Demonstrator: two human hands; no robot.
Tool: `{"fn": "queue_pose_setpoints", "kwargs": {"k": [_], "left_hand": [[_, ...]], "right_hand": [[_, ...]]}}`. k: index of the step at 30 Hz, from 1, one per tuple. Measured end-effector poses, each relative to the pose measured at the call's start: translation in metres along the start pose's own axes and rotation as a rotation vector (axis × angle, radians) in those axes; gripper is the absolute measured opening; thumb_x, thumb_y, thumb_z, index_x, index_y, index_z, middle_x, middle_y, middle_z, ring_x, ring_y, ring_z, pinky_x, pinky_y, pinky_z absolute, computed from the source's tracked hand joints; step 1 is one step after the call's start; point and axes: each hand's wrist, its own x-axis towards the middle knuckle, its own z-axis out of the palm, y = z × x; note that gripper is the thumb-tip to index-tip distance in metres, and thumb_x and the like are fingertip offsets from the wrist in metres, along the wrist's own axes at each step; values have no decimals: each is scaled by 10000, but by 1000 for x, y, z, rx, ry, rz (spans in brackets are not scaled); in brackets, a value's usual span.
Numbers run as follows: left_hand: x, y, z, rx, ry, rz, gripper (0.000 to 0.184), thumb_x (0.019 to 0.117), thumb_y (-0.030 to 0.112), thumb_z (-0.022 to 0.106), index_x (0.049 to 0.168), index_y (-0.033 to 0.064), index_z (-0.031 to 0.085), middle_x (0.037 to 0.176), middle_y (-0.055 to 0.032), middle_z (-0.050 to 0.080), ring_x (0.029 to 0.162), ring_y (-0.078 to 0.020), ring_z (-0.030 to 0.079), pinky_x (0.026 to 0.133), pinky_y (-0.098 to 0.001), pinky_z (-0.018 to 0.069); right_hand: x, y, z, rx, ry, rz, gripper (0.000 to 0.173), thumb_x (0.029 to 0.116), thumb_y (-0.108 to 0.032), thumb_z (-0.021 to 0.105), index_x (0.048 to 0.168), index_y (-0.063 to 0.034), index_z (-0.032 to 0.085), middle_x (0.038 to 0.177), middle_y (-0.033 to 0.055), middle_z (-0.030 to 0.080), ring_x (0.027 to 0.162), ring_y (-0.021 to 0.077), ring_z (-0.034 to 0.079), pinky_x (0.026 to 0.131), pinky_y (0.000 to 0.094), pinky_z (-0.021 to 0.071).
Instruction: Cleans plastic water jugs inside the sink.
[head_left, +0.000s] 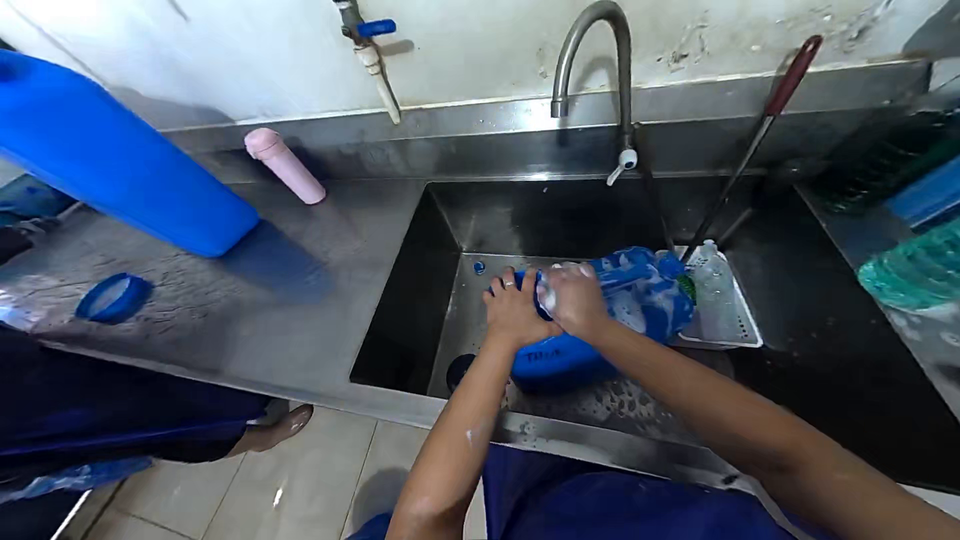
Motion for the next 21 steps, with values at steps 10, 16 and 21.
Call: {"fn": "queue_pose_setpoints", "kwargs": {"k": [10,16,21], "left_hand": [[-7,1,11,-112,130,80,1081,730,603,819,1618,231,326,1663,-237,239,1486,-473,282,1125,-664,305],[-1,-4,15,-151,173,100,1063,736,599,824,1606,211,354,1642,-250,281,1485,-473,293,1140,-671,293],[-2,0,18,-160,202,48,1067,741,611,817,1612,222,340,1642,-247,283,1497,-468,276,1180,-707,179]], "right_hand": [[-5,81,-1,-10,440,-130,422,990,-189,541,1294,88,637,1265,354,641,1199,570,597,996,728,431],[-4,81,4,11,497,-247,461,993,-232,492,1240,130,635,1193,392,645,1122,615,609,926,752,436],[7,85,7,57,530,-240,529,949,-288,514,1273,118,609,1128,402,653,1025,624,637,840,755,456]]}}
